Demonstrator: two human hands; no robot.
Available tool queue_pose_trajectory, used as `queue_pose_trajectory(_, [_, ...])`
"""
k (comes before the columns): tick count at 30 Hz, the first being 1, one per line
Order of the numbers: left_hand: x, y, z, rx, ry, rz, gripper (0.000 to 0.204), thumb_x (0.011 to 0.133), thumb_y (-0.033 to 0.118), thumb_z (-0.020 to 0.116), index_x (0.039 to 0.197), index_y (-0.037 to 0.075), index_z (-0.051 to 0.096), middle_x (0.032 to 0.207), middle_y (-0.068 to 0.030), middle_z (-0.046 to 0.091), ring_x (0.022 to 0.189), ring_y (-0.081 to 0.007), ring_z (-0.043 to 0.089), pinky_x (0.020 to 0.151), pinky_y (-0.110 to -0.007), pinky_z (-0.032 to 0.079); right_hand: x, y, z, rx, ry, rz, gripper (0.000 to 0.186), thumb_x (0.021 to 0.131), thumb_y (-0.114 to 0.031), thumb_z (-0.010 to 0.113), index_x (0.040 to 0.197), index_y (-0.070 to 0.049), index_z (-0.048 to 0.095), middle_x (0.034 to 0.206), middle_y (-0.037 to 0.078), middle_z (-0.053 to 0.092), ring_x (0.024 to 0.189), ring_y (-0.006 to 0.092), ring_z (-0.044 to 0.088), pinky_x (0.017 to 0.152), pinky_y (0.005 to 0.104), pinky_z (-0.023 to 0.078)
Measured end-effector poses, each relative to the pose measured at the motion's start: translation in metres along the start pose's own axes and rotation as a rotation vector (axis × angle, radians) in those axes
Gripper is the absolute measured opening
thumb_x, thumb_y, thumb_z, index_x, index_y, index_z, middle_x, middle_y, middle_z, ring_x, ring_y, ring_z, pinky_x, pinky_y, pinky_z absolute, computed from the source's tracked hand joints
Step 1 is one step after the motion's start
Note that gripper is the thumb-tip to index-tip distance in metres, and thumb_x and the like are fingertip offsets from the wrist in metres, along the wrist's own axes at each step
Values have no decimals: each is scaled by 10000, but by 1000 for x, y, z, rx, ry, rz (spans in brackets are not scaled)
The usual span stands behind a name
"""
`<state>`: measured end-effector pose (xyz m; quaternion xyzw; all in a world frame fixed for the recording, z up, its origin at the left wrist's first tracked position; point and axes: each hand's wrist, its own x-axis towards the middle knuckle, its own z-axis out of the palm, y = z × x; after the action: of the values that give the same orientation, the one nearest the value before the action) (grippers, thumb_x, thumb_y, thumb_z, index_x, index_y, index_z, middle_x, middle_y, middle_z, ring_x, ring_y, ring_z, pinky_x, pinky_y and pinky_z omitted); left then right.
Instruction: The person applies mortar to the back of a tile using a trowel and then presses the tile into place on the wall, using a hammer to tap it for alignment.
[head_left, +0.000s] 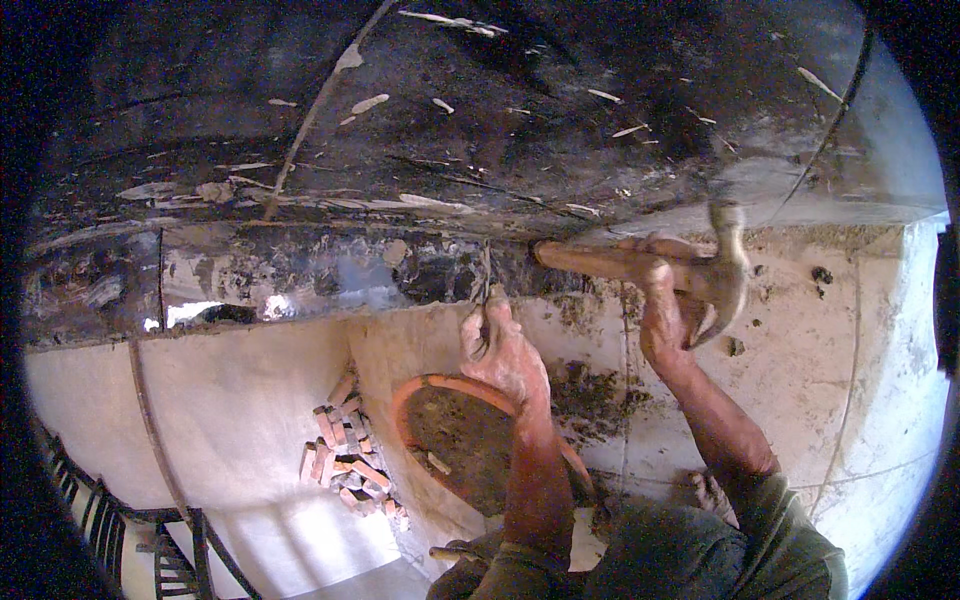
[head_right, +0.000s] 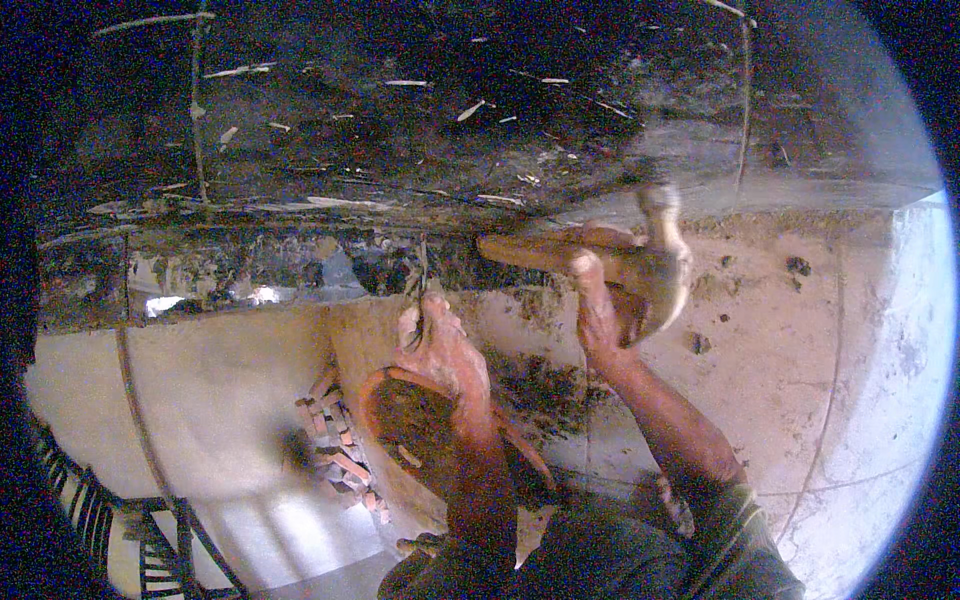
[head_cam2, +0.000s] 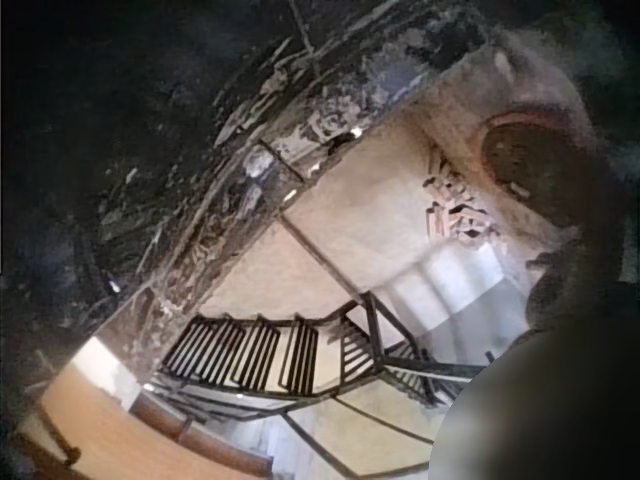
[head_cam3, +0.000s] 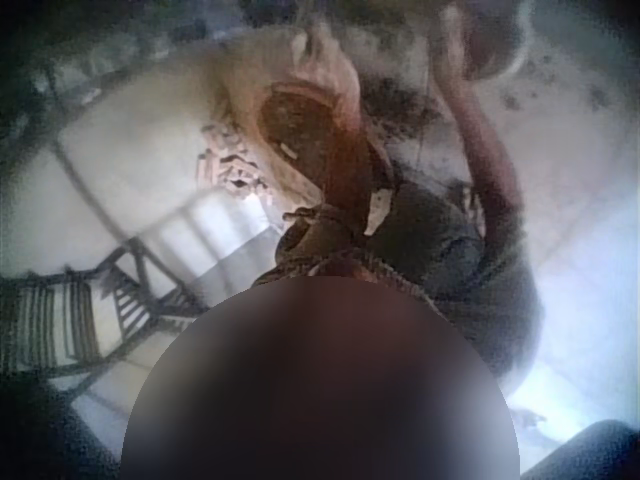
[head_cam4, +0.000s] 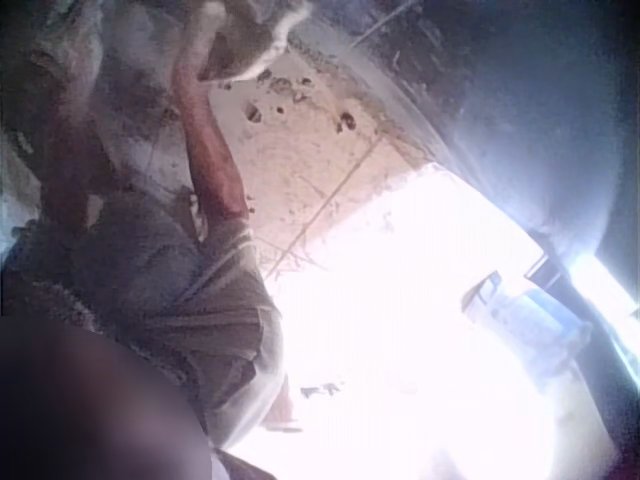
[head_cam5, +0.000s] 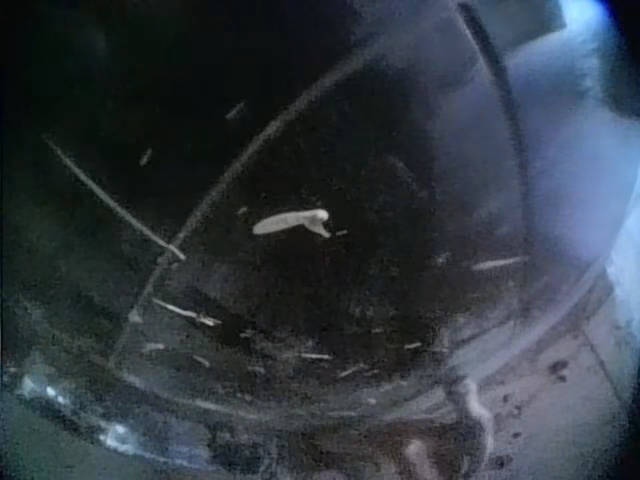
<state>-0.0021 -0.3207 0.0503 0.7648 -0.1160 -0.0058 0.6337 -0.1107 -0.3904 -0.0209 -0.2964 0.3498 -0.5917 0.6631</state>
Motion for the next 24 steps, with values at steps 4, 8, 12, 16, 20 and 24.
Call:
queue_pose_trajectory(4, [2,-8,-3,66,-10,16,181,858,149,628,800,-21,602,639,2,508,578,-72,418,513,-238,328,-7,2,9,-23,-7,28,351,882,-281,628,1077,-10,516,1073,91,542,1000,221,555,920,387,443])
queue_pose_trajectory(8, [1,-3,-1,164,-16,49,189,859,187,636,872,9,573,669,-38,568,534,-92,478,482,-220,387,-1,4,10,-24,-59,-99,346,891,-278,617,1074,-5,509,1066,96,551,1003,220,554,940,391,442])
queue_pose_trajectory(12, [3,-10,-5,134,-31,96,185,861,174,628,849,-3,576,660,-43,566,525,-101,477,480,-232,382,-5,10,-1,8,-66,-13,413,892,-319,612,1121,-4,473,1057,111,555,1007,229,557,939,401,443])
queue_pose_trajectory(16, [1,-5,-1,259,-8,100,186,858,170,623,815,-4,574,651,-35,560,523,-101,474,471,-246,369,-4,11,3,-18,-43,-27,438,894,-326,602,1154,-2,465,1056,134,579,1011,240,572,915,394,457])
queue_pose_trajectory(20, [0,-3,0,198,30,57,184,859,151,620,814,-23,579,665,-19,552,593,-93,466,559,-258,393,-3,8,6,51,-77,-38,422,892,-300,608,1157,1,478,1065,135,583,1010,235,574,905,390,463])
queue_pose_trajectory(24, [2,-10,-1,94,30,43,172,854,155,634,802,0,580,653,-10,546,583,-89,454,534,-255,375,0,13,6,-43,-78,-11,400,892,-337,585,1154,-36,554,1101,81,590,1047,212,543,931,361,443])
